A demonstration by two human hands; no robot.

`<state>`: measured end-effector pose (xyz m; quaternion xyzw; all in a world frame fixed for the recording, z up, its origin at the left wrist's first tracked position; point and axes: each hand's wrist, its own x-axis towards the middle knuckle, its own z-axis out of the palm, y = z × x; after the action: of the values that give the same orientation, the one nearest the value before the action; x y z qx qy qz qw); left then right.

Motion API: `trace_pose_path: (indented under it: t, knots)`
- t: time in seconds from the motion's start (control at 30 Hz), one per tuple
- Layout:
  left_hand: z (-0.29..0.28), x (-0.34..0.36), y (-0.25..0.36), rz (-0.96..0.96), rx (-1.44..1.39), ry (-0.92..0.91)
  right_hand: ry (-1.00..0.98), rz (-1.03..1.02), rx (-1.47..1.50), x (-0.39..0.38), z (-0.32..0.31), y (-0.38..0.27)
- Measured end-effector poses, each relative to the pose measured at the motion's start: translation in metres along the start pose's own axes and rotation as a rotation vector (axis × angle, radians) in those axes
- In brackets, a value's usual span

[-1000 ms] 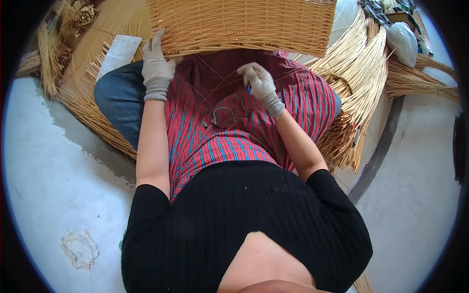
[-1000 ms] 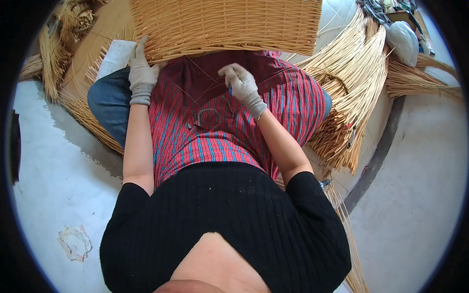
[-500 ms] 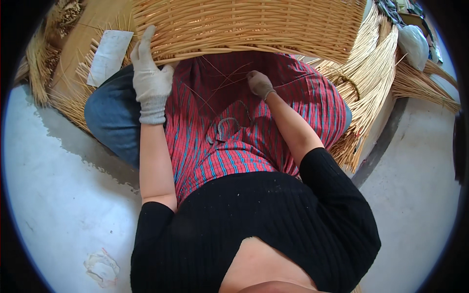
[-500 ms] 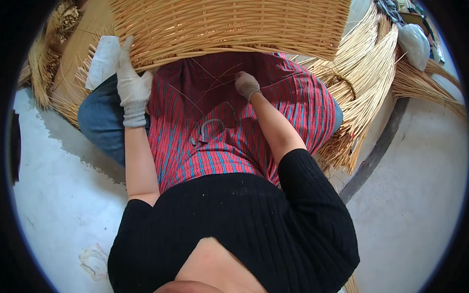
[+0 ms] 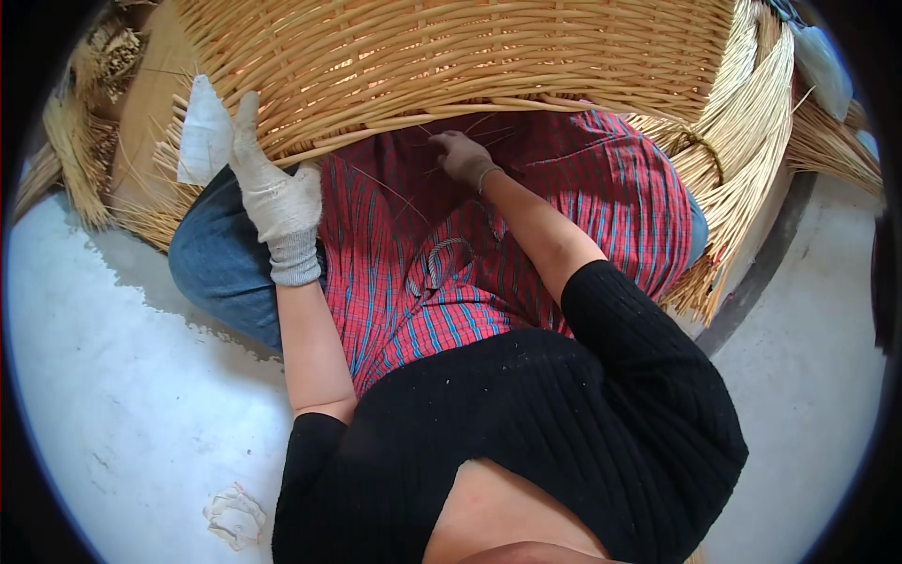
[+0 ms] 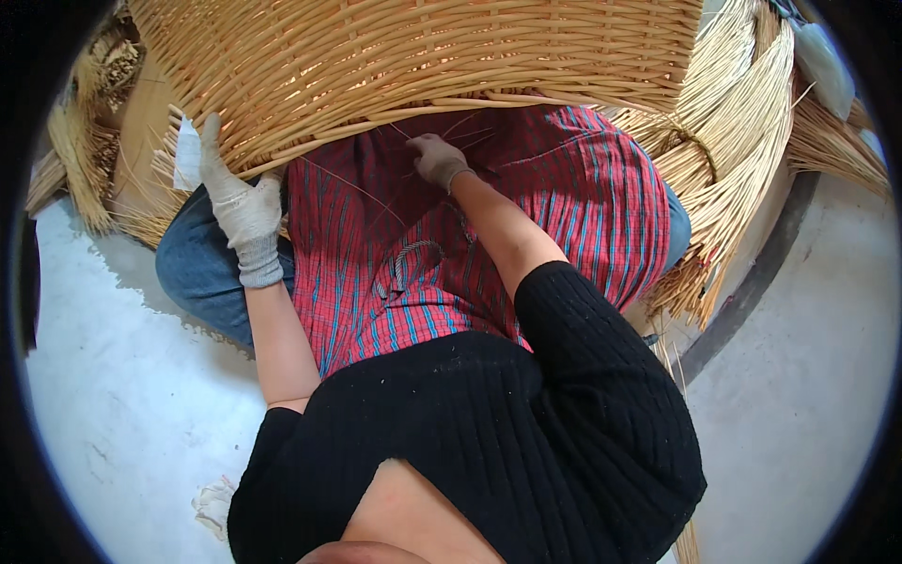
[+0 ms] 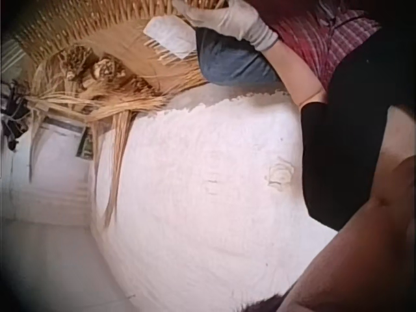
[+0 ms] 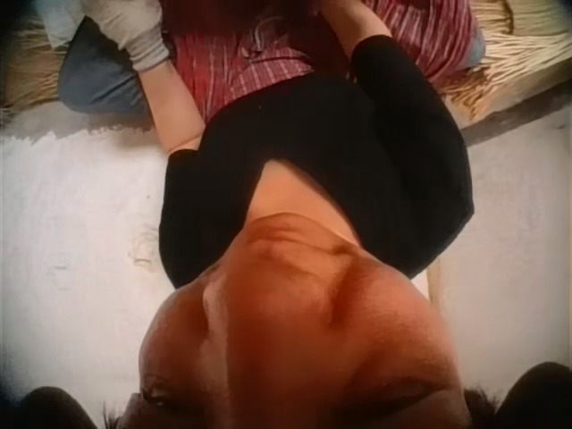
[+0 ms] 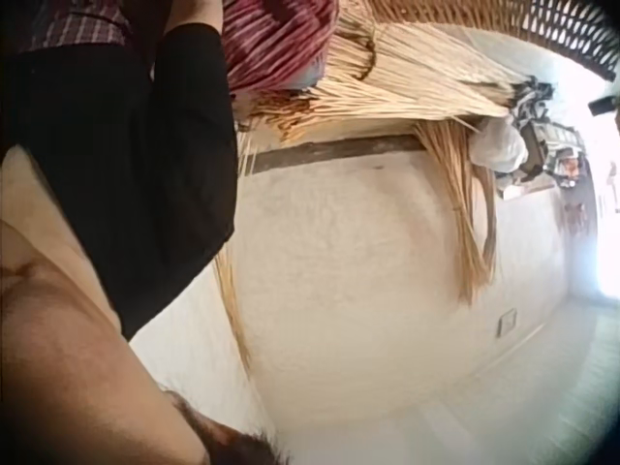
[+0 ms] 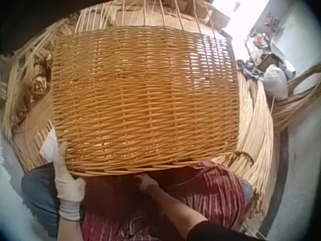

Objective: Weaving a wicker basket, checking dimensions with a tape measure, and trimming materials.

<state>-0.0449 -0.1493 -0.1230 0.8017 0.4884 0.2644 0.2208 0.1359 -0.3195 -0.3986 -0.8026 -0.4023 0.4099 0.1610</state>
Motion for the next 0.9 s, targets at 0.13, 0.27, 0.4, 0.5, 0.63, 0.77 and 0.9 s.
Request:
trace_pose_path:
  t: [0.13,0.27,0.4,0.5,0.63,0.77,0.9]
  knots:
    - [-0.003,-0.001,-0.001,0.063,0.011,-0.001,-0.252,-0.011,-0.335,0.014,0.011,-0.013]
    - [-0.004,-0.002,-0.003,0.012,0.028,-0.036,-0.436,-0.066,-0.293,-0.011,-0.012,-0.036]
    - [-0.008,-0.009,-0.006,0.064,0.069,-0.047,-0.321,-0.366,-0.030,-0.083,-0.063,-0.070]
    - [-0.018,-0.023,-0.007,-0.060,0.058,-0.140,-0.274,-0.451,-0.118,-0.135,-0.103,-0.089]
    - [-0.030,-0.044,-0.004,-0.038,0.092,-0.158,-0.089,-0.609,0.134,-0.203,-0.136,-0.094]
    - [-0.034,-0.061,0.004,-0.048,0.104,-0.138,0.290,-0.274,0.866,-0.229,-0.150,-0.111]
    - [-0.033,-0.065,0.023,0.066,0.105,0.023,0.475,-0.250,0.731,-0.221,-0.177,-0.125]
